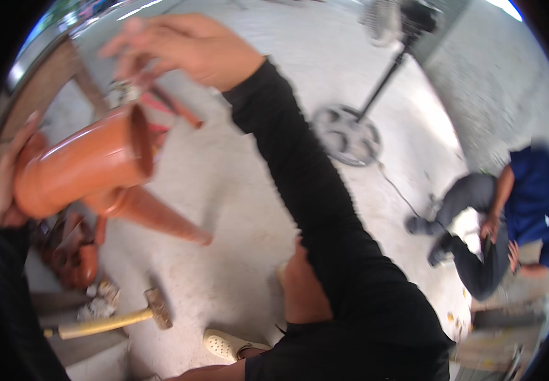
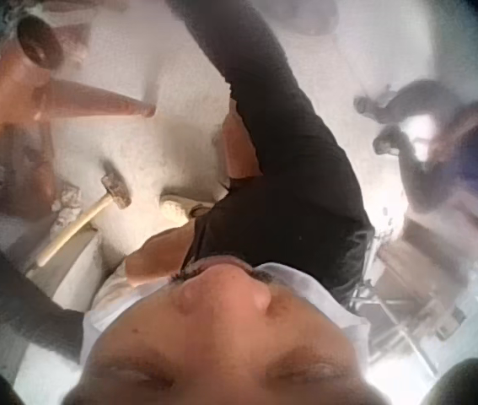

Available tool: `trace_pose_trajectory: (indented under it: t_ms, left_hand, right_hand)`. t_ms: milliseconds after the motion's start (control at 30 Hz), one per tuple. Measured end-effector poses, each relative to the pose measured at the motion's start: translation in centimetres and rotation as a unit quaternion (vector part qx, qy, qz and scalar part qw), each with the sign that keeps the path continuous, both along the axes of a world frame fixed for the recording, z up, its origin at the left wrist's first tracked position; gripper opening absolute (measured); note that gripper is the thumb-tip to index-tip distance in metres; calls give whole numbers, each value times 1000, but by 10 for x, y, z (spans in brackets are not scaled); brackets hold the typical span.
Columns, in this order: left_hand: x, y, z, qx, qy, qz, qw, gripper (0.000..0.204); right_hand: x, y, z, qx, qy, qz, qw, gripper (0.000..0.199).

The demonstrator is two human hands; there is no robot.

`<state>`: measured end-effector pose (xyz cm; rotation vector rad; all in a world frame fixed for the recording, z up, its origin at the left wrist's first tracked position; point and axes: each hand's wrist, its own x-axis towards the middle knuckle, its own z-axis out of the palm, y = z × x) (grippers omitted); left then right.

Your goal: The person assembles orange PVC pipes and fittings by hand. They connect a straight pipe to an elbow, then attach a T-junction, and finally add another straight pipe to the assembly.

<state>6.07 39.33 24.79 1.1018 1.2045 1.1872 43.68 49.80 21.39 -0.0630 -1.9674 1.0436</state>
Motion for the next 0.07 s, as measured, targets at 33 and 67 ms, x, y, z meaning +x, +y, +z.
trace_pose_trajectory:
  t_ms: [33,67]
  left_hand:
    - [1,6,6,-23,17,-23,999,28]
    - [2,10,12,-45,35,-47,997,40]
  right_hand:
    - [0,-11,3,-2,25,24,999,49]
    - [4,-22,6,0,54,55,997,50]
